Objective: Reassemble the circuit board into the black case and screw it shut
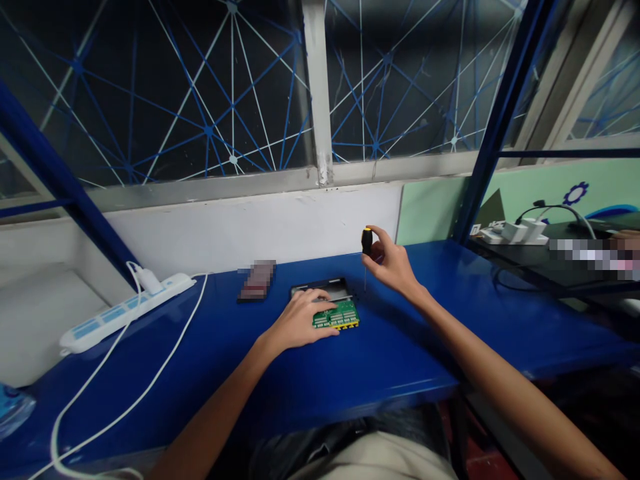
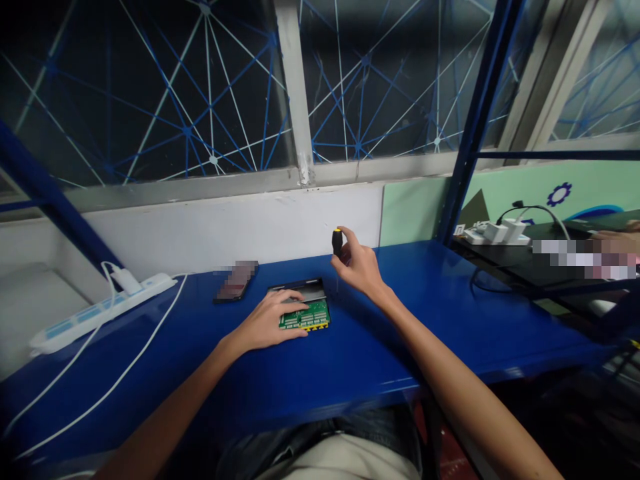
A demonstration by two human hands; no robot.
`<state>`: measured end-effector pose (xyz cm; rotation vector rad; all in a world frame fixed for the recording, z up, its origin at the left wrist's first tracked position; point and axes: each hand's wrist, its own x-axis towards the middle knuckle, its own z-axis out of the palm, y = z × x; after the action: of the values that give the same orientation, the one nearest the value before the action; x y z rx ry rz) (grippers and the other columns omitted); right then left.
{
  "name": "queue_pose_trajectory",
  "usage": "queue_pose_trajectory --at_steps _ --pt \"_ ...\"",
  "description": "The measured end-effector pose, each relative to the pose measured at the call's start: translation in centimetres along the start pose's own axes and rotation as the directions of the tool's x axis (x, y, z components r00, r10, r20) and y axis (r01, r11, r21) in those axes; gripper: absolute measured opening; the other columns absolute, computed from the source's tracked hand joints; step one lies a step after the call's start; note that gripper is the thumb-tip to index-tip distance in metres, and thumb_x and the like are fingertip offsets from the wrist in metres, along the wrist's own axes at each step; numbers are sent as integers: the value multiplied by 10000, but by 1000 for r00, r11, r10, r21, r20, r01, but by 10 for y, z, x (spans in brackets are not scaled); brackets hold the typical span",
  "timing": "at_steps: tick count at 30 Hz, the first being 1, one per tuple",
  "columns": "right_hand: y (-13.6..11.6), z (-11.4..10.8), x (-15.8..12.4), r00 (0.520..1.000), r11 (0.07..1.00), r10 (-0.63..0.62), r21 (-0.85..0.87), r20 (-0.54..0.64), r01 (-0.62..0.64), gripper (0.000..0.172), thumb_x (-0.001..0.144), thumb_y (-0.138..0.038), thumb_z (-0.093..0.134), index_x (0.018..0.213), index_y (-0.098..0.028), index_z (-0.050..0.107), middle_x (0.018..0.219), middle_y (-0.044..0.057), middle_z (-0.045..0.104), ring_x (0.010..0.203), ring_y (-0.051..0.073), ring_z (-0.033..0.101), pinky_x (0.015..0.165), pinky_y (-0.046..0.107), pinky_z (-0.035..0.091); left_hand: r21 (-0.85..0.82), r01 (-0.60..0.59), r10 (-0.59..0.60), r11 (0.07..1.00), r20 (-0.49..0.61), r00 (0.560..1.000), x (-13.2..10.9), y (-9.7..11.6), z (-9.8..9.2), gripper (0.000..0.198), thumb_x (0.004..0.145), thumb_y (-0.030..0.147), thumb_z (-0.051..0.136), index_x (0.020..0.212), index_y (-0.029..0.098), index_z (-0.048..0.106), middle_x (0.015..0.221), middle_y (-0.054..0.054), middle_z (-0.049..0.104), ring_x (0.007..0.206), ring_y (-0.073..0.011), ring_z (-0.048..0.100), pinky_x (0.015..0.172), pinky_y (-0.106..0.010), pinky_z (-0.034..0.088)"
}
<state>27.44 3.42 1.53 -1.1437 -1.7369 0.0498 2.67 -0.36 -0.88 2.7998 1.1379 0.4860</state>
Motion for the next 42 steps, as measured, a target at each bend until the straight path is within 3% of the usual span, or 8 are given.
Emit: queue_pose_trajectory --at_steps 7,26,34,42 --pt "11 4 2 993 992 56 -121 103 -43 628 736 -231 536 1355 -173 445 738 34 699 650 192 632 650 298 431 2 -9 9 1000 -4 1000 -1 -1 1 447 771 485 726 1152 256 680 1241 -73 589 1134 -298 533 994 -472 377" --pt "20 13 -1 983 985 73 -166 166 -45 607 737 -228 557 1337 -210 462 739 15 703 657 202 644 633 282 415 -4 -22 22 1000 -11 1000 -2 -4 4 453 789 513 698 1145 233 684 1264 -85 576 1161 -308 519 1003 -475 365" --pt "12 7 1 988 996 92 -30 128 -89 594 723 -217 567 1311 -194 480 724 18 694 654 194 640 657 299 449 -24 -16 15 1000 -24 1000 -2 -2 4 448 794 531 687 1133 240 689 1250 -81 589 1151 -298 526 996 -470 371" --pt "-3 7 -3 990 964 82 241 118 -109 616 737 -214 556 1338 -178 423 687 1 666 591 168 636 653 317 489 -91 -22 16 996 -71 997 0 -2 4 322 859 453 644 1105 252 695 1211 -57 611 1115 -257 557 988 -425 394"
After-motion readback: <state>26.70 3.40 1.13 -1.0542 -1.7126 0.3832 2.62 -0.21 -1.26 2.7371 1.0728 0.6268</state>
